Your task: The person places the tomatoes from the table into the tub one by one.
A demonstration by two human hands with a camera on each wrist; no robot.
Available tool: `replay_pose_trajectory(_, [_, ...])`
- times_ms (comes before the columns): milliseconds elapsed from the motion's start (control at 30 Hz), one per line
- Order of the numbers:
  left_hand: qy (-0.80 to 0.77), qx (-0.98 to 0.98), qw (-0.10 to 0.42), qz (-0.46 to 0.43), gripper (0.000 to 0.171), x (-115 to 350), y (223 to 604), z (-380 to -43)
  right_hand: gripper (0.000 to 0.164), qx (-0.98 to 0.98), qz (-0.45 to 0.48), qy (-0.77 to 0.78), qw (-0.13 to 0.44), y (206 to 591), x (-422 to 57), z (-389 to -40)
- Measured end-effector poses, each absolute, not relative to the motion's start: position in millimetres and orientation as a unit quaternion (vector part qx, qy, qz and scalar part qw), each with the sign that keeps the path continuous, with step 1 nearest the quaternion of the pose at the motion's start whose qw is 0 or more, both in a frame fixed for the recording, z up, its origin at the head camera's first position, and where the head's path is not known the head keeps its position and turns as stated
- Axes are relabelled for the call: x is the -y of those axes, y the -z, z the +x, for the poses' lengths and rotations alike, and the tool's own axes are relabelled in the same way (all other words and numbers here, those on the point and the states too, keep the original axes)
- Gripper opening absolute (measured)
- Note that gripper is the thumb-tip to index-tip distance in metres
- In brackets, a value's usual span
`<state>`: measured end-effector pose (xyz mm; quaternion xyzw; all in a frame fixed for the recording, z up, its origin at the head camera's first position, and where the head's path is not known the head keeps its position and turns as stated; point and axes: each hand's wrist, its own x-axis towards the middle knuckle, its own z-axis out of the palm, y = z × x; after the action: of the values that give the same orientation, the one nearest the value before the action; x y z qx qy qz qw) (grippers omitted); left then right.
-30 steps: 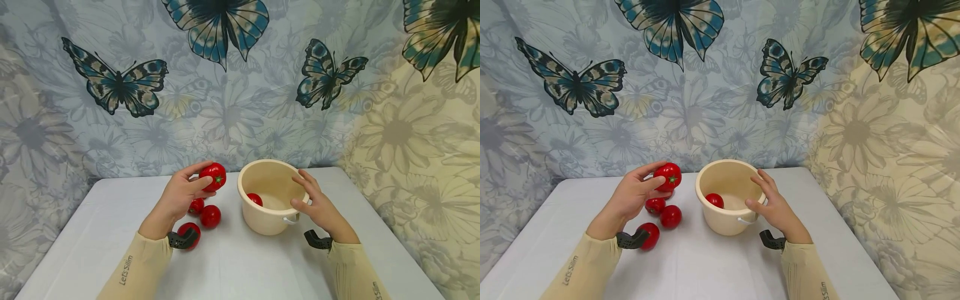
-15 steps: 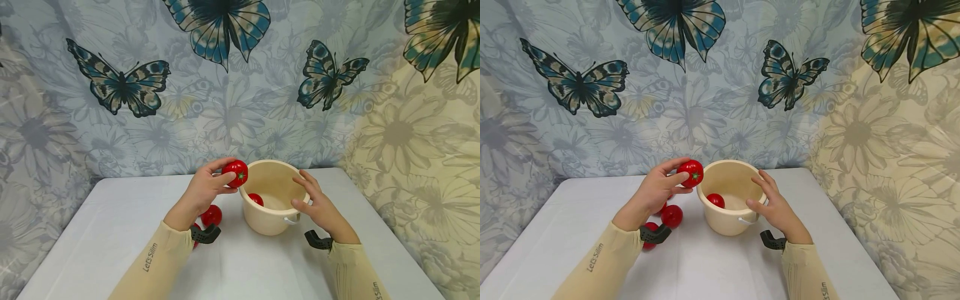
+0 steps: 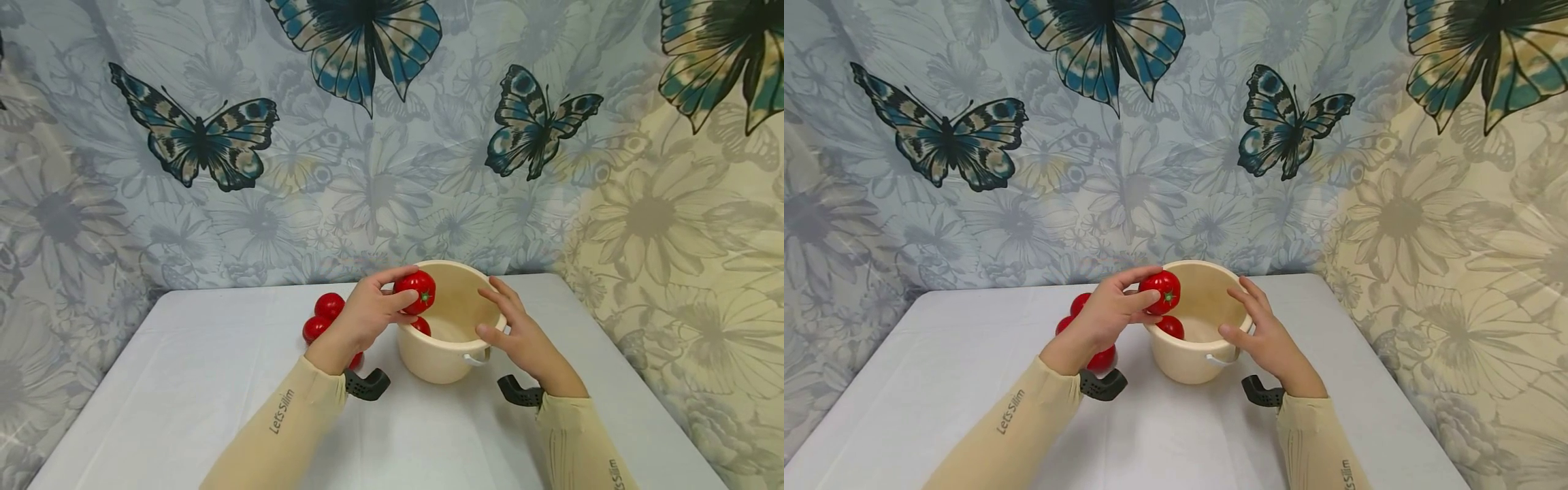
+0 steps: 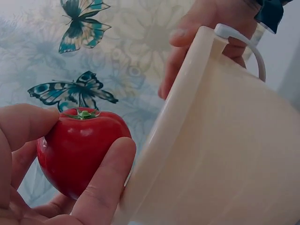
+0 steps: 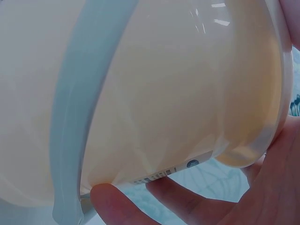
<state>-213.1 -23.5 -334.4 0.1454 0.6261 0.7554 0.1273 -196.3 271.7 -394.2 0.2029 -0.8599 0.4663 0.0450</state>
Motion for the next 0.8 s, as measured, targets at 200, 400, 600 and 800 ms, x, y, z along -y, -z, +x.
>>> replay_pose_trajectory(200, [-0.748, -0.638, 0.124, 0.135, 0.044, 15.0, 336.3, -214.5, 0.067, 0.86, 0.203, -0.466, 0.046, 394.5, -271.8, -197.1])
replay_pose_trajectory(400, [-0.744, -0.644, 0.125, 0.129, 0.044, 13.3, 337.3, -215.5, 0.067, 0.858, 0.205, -0.469, 0.047, 395.0, -272.4, -197.6])
replay_pose_trajectory(600, [-0.729, -0.656, 0.127, 0.148, 0.046, 14.0, 338.8, -215.7, 0.066, 0.857, 0.206, -0.47, 0.048, 395.5, -272.4, -197.8])
replay_pose_trajectory(800, [-0.721, -0.663, 0.125, 0.159, 0.048, 14.0, 339.6, -214.6, 0.065, 0.859, 0.201, -0.468, 0.048, 396.3, -272.2, -197.5])
